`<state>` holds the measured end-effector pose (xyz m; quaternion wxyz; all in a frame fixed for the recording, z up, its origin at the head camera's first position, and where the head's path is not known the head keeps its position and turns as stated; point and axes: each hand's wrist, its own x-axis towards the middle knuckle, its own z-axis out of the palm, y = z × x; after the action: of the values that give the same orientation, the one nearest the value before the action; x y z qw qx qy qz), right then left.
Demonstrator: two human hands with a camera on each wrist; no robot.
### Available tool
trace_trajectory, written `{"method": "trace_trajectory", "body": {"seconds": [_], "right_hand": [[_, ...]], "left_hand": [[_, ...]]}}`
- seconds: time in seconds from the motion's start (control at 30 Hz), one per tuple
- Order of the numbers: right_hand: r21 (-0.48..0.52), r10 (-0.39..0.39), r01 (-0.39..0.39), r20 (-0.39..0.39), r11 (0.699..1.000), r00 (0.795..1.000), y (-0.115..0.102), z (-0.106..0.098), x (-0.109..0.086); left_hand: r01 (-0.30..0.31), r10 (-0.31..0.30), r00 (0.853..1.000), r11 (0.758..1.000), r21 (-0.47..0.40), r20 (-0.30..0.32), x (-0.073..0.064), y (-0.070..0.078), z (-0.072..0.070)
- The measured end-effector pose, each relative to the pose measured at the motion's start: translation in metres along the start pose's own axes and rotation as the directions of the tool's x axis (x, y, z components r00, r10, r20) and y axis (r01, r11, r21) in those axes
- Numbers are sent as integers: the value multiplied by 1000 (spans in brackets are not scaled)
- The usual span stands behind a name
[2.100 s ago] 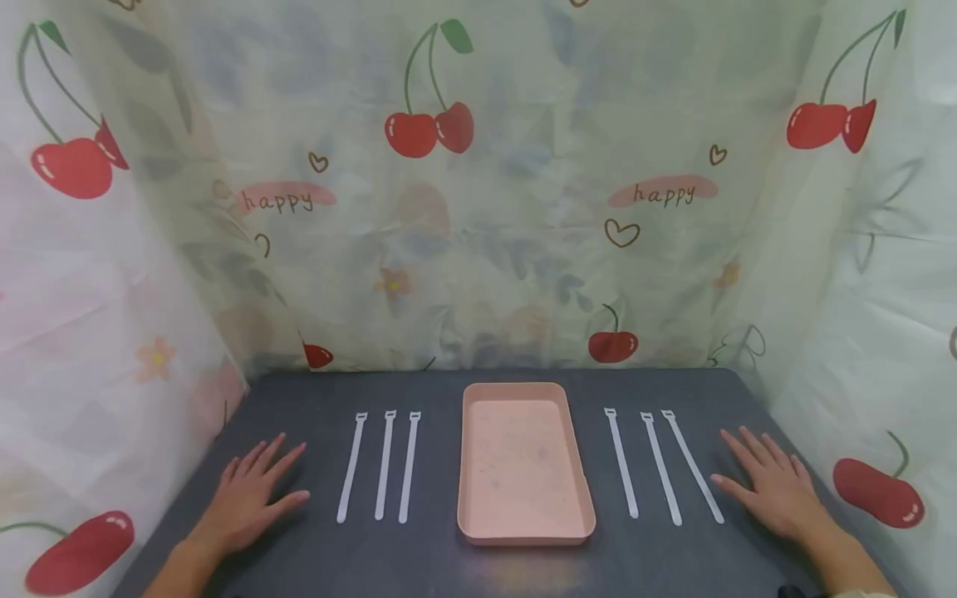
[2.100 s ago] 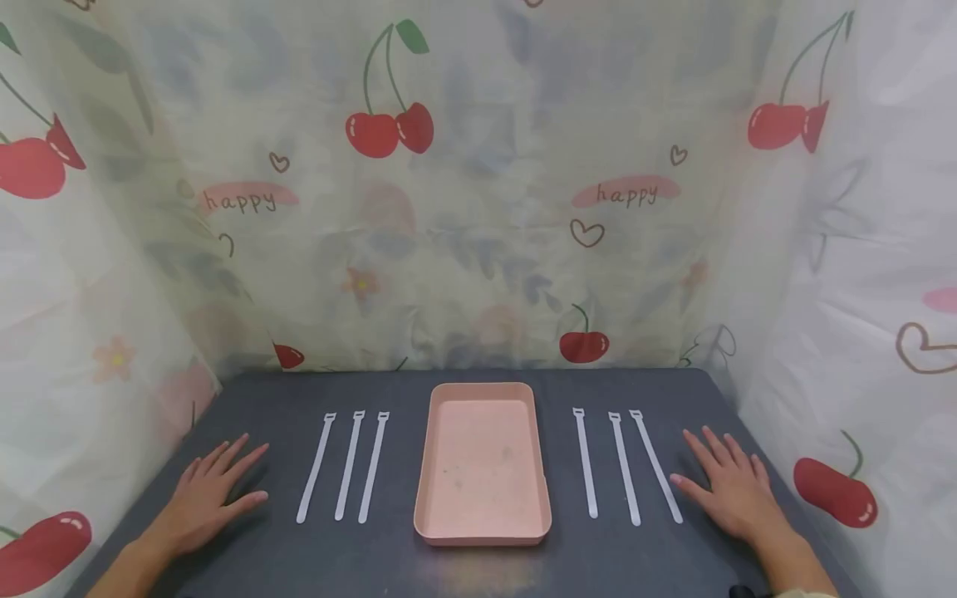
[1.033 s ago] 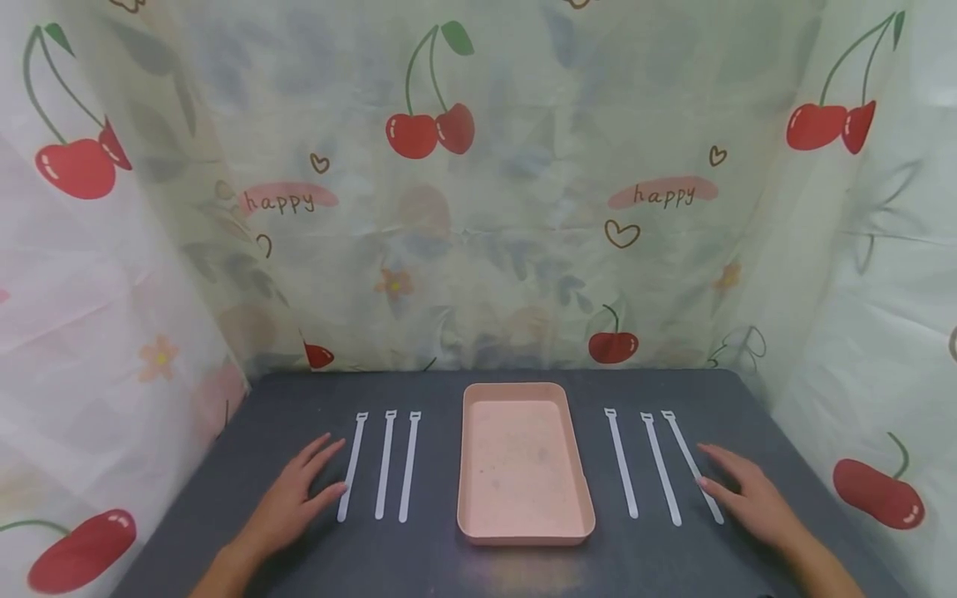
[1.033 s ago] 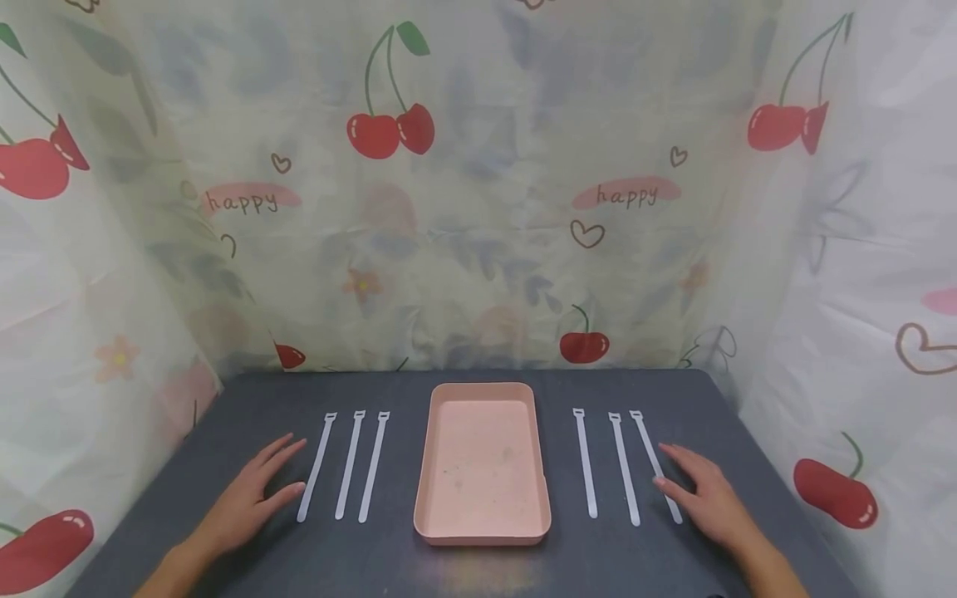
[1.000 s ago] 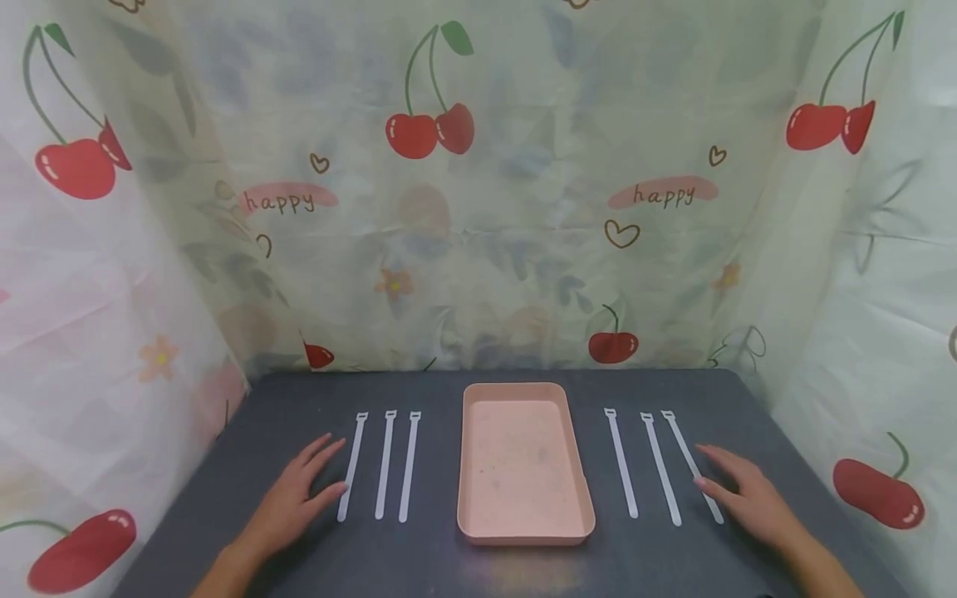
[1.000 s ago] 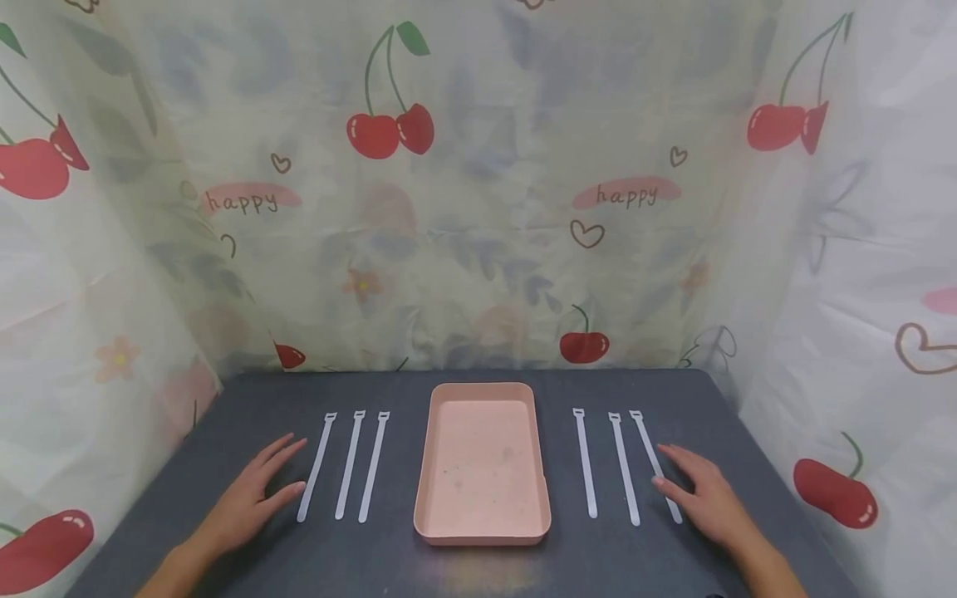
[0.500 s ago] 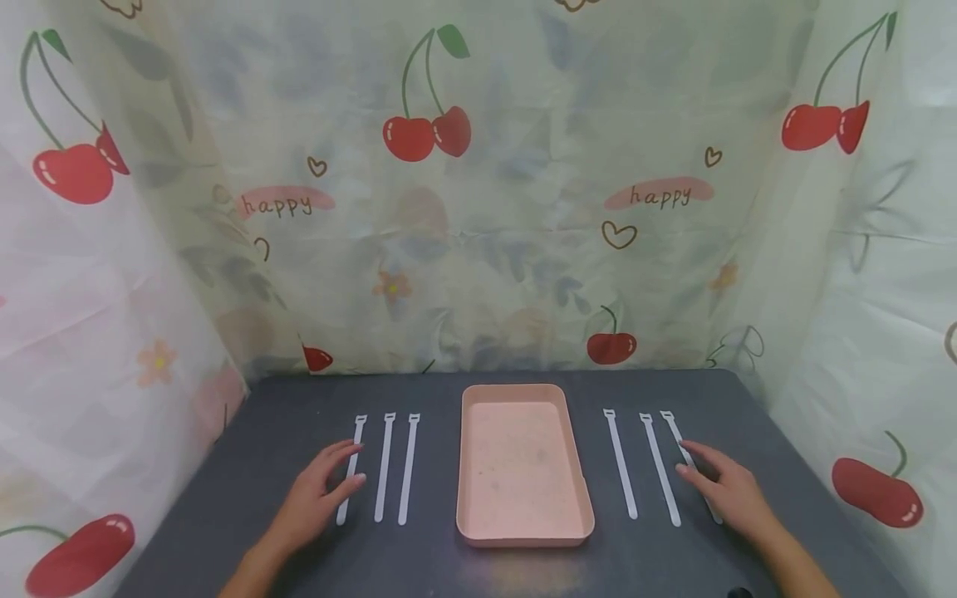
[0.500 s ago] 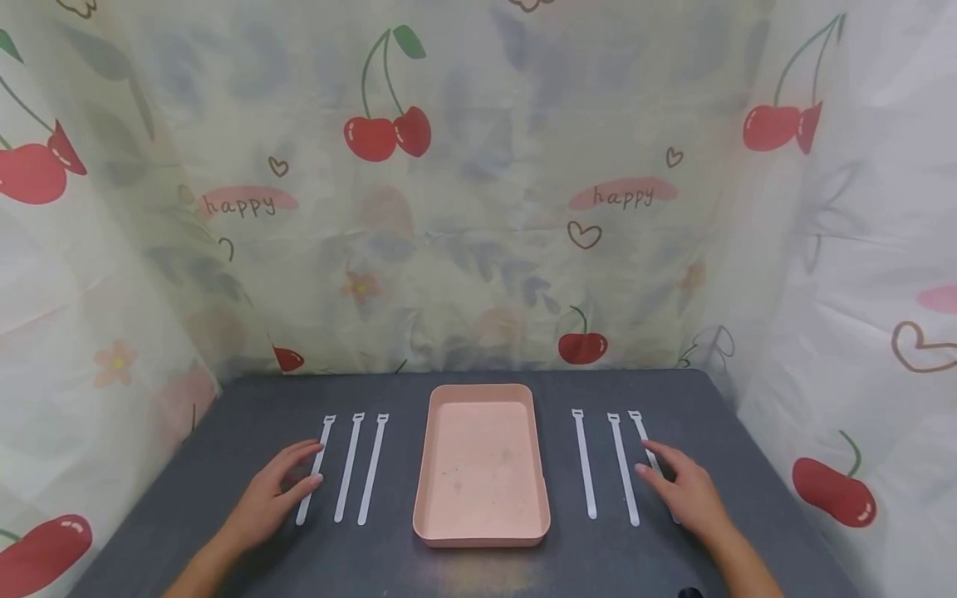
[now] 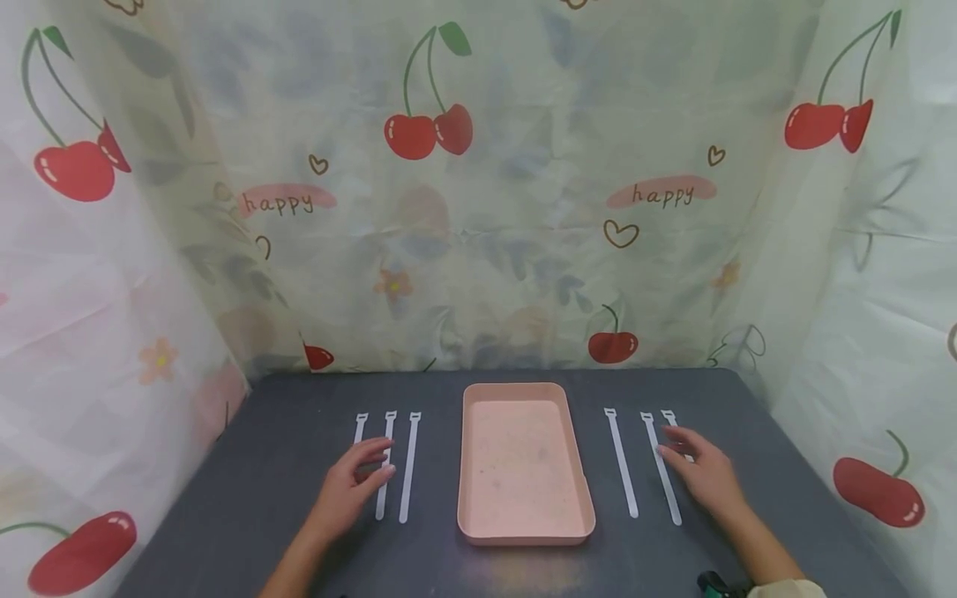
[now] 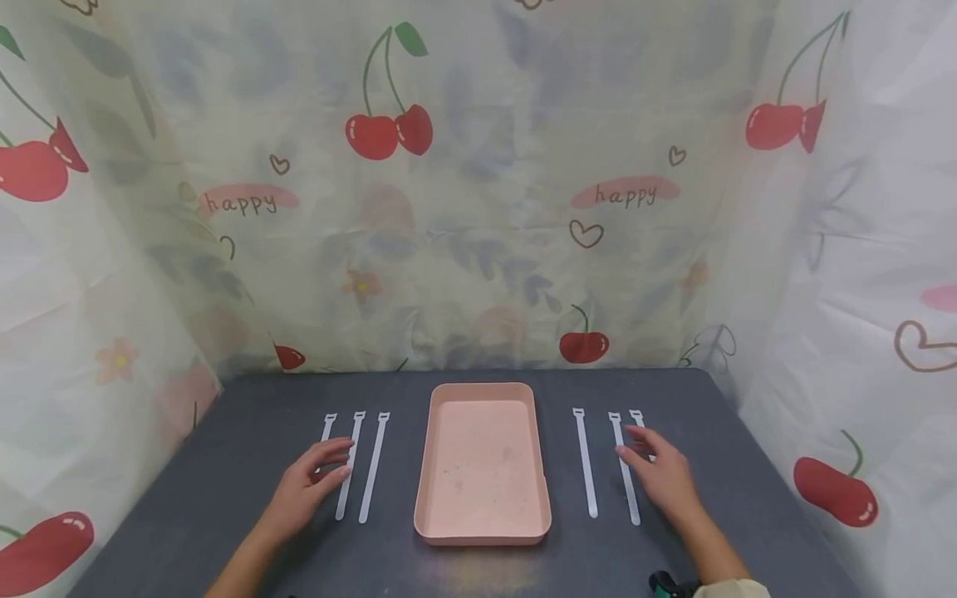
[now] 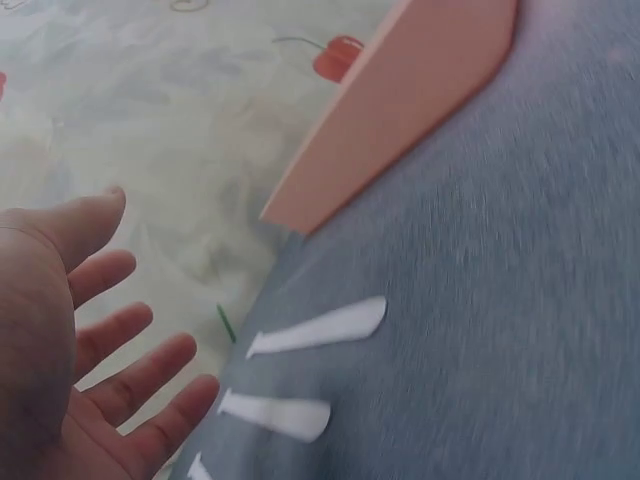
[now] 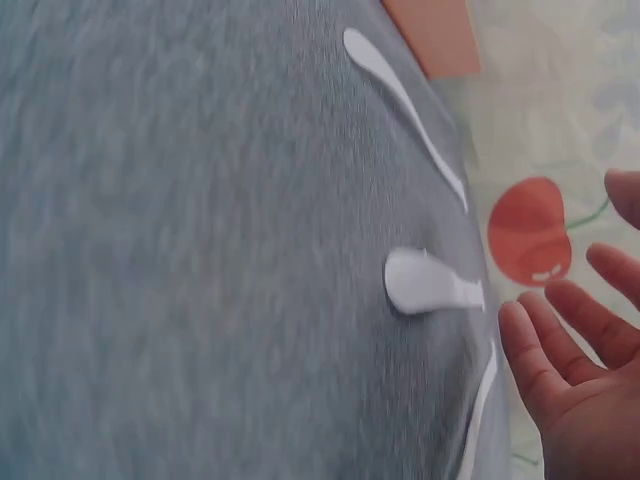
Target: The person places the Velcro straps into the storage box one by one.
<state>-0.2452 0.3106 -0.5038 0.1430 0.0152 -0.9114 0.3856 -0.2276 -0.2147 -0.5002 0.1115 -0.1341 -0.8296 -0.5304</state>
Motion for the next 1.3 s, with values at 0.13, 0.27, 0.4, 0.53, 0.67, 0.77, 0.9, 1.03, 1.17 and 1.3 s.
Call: {"method": "trace_trajectory", "body": {"seconds": [0.13, 0.27, 0.4, 0.53, 0.67, 0.77, 0.9, 1.03, 1.17, 1.3], "right_hand": [[20, 41, -41, 32, 999, 999, -7, 6, 3], [95, 74, -78, 50, 992, 996, -12, 12, 7], [131, 109, -118, 70, 984, 992, -17, 21, 11], [148, 137, -151, 99, 977, 986, -22, 27, 14], [160, 154, -171, 110, 972, 982, -26, 34, 18], [134, 174, -188, 107, 973, 979, -26, 39, 21], [72, 202, -208, 86, 976, 976, -24, 46, 24], [42, 212, -215, 67, 976, 975, -23, 51, 25], [-6, 180, -180, 66, 984, 982, -22, 54, 29], [-74, 142, -138, 46, 988, 989, -22, 56, 31]], "left_hand": [[37, -38, 999, 999, -21, -13, 2, 5, 11], [51, -53, 998, 997, -65, -24, 5, 7, 24], [21, -26, 999, 991, -129, -31, 8, 10, 36], [31, -36, 999, 991, -127, -39, 11, 13, 47], [44, -48, 998, 991, -128, -27, 13, 17, 58], [51, -54, 998, 988, -147, -18, 14, 25, 65], [84, -85, 996, 983, -162, -3, 12, 43, 70], [113, -112, 994, 979, -168, 15, 14, 46, 79], [120, -119, 993, 979, -164, 17, 18, 23, 92], [137, -130, 990, 978, -157, 54, 19, 14, 99]]}}
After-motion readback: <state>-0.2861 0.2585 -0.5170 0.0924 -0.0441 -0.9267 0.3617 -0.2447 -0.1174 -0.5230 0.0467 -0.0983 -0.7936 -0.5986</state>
